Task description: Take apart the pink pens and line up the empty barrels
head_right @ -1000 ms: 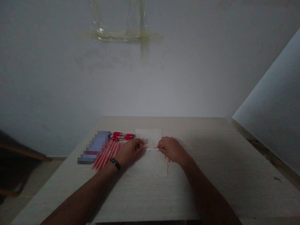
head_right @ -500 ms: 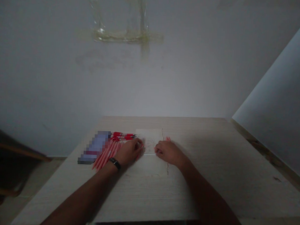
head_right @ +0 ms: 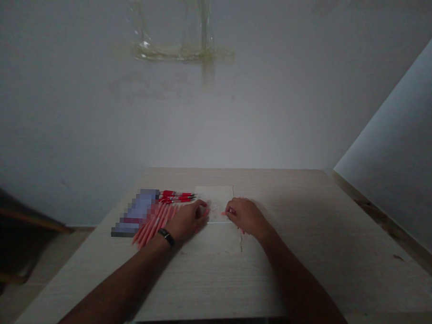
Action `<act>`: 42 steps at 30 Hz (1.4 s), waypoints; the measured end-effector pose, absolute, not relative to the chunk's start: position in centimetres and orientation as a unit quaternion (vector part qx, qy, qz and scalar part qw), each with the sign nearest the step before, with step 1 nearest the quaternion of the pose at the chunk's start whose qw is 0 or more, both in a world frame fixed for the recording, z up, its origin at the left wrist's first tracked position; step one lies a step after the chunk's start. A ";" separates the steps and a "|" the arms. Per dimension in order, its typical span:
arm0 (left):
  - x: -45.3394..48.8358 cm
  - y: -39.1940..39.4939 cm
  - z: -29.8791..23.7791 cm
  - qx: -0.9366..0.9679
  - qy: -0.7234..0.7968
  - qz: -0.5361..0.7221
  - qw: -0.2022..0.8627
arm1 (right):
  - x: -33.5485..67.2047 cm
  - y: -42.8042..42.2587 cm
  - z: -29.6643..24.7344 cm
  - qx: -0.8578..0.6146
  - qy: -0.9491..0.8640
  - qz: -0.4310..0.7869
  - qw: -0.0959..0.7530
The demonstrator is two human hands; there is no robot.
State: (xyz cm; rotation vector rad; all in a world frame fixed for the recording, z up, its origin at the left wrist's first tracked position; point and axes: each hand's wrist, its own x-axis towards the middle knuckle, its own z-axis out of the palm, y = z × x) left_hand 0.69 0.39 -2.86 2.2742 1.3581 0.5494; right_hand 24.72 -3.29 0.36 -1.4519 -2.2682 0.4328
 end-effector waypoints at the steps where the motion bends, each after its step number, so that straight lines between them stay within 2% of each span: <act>1: 0.8 0.4 -2.8 0.822 0.485 0.205 0.218 | 24.7 -3.3 0.4 -0.522 -0.813 0.153 0.206; 4: 0.9 0.4 -2.5 0.830 0.463 0.224 0.215 | 24.8 -3.1 0.0 -0.522 -0.807 0.158 0.225; 7: 1.0 0.4 -2.0 0.839 0.440 0.235 0.217 | 24.5 -2.8 -1.0 -0.517 -0.789 0.177 0.280; 14: 1.4 -0.1 -1.1 0.850 0.362 0.267 0.273 | 22.9 -2.3 -2.9 -0.489 -0.723 0.328 0.361; 19: 1.4 0.0 -0.9 0.792 0.379 0.321 0.355 | 22.6 -2.0 -3.3 -0.453 -0.662 0.422 0.422; 23: 1.3 0.0 -0.6 0.736 0.398 0.382 0.394 | 22.3 -2.1 -3.8 -0.434 -0.637 0.475 0.425; 29: 1.3 0.0 -0.9 0.763 0.378 0.365 0.377 | 21.0 -2.6 -4.4 -0.415 -0.613 0.535 0.407; 42: 1.5 -0.2 -0.7 0.793 0.393 0.324 0.335 | 22.4 -1.8 -3.4 -0.428 -0.592 0.491 0.474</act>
